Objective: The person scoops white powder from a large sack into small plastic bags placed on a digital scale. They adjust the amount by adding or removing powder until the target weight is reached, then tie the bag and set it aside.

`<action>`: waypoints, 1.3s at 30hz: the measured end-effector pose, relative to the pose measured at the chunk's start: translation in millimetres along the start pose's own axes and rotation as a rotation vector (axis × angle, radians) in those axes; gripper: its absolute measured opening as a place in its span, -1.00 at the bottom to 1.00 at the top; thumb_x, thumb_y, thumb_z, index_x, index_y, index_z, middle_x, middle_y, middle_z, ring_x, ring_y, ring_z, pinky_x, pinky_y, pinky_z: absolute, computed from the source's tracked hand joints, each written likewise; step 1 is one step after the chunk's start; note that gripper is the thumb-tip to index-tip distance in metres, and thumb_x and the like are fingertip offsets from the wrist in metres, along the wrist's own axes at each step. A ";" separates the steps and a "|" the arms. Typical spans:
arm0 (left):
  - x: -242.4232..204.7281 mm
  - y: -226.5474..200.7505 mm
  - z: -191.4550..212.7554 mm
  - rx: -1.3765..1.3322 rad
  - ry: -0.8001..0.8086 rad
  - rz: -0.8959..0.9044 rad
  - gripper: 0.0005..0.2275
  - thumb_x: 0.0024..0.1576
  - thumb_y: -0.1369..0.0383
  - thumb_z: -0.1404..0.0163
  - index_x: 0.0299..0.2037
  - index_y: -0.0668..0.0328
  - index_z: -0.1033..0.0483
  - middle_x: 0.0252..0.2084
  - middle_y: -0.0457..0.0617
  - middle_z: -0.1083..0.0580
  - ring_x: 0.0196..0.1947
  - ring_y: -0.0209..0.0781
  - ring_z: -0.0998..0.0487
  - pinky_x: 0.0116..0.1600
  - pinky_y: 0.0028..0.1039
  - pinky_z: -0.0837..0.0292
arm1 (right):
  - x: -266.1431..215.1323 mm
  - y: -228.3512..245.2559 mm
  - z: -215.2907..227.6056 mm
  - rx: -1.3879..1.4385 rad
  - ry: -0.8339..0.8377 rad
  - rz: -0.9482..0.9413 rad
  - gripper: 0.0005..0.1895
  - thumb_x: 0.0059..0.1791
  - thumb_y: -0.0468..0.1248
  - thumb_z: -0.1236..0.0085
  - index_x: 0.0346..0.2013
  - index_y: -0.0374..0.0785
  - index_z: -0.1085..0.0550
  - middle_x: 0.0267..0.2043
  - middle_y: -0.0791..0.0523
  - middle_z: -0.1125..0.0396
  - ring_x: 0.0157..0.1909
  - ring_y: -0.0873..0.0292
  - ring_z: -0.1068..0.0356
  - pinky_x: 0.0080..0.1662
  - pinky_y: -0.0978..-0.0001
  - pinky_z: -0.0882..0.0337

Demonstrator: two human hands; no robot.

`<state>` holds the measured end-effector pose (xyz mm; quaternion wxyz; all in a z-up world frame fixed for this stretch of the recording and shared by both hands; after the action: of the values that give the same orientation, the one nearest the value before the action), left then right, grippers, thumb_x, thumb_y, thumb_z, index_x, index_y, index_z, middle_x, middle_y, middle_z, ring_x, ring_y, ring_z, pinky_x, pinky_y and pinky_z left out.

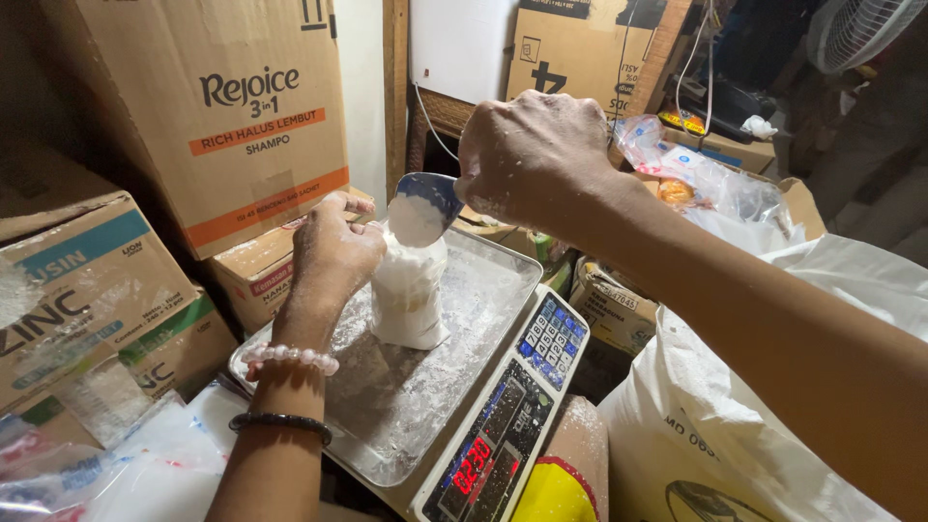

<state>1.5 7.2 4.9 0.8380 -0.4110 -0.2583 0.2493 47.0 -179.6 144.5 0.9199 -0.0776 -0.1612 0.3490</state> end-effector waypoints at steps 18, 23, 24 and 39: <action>-3.8 -4.6 8.9 -0.071 -0.059 0.012 -0.83 0.12 0.40 -0.04 -0.12 0.10 -0.62 -0.14 0.07 -0.63 -0.09 -0.13 -0.65 0.07 -0.35 -0.49 | -2.5 -79.5 -67.0 0.867 0.186 -0.301 -0.69 -0.19 0.00 -0.37 -0.23 -0.02 -0.72 -0.38 0.10 -0.54 -0.38 0.25 -0.48 -0.33 0.33 -0.45; -6.0 -11.3 12.4 -0.054 -0.035 0.039 -0.85 0.15 0.38 -0.04 -0.12 0.07 -0.63 -0.14 0.01 -0.63 -0.10 -0.16 -0.64 0.07 -0.36 -0.47 | -12.5 -87.0 -69.8 1.058 0.221 -0.407 -0.69 -0.17 -0.01 -0.39 -0.29 -0.13 -0.71 -0.60 0.18 -0.29 -0.65 0.32 -0.12 -0.61 0.43 -0.04; -6.2 -12.6 13.1 -0.054 -0.030 0.033 -0.84 0.15 0.38 -0.03 -0.11 0.07 -0.62 -0.13 0.02 -0.63 -0.10 -0.15 -0.64 0.07 -0.35 -0.48 | -14.2 -87.6 -68.7 1.082 0.234 -0.430 -0.69 -0.17 -0.02 -0.38 -0.30 -0.14 -0.70 -0.64 0.19 -0.24 -0.69 0.34 -0.07 -0.63 0.44 0.01; -11.9 -12.7 2.9 -0.077 -0.016 0.088 -0.77 0.19 0.27 0.01 0.00 0.07 -0.57 -0.01 0.09 -0.59 0.00 -0.07 -0.61 0.13 -0.30 -0.46 | -9.7 -78.4 -67.8 0.904 0.223 -0.345 -0.71 -0.16 0.02 -0.38 -0.26 -0.02 -0.72 -0.53 0.17 -0.42 -0.54 0.28 -0.30 -0.51 0.36 -0.18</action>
<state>-6.6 -5.6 14.1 0.8076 -0.4520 -0.2562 0.2790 112.4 -246.5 98.7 0.9174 0.3202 0.0953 0.2161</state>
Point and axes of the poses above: each hand's wrist, its own x-axis towards the middle knuckle, its own z-axis out of the back of the hand, y = z × x, the point moved 2 cm from there along x, towards the middle knuckle
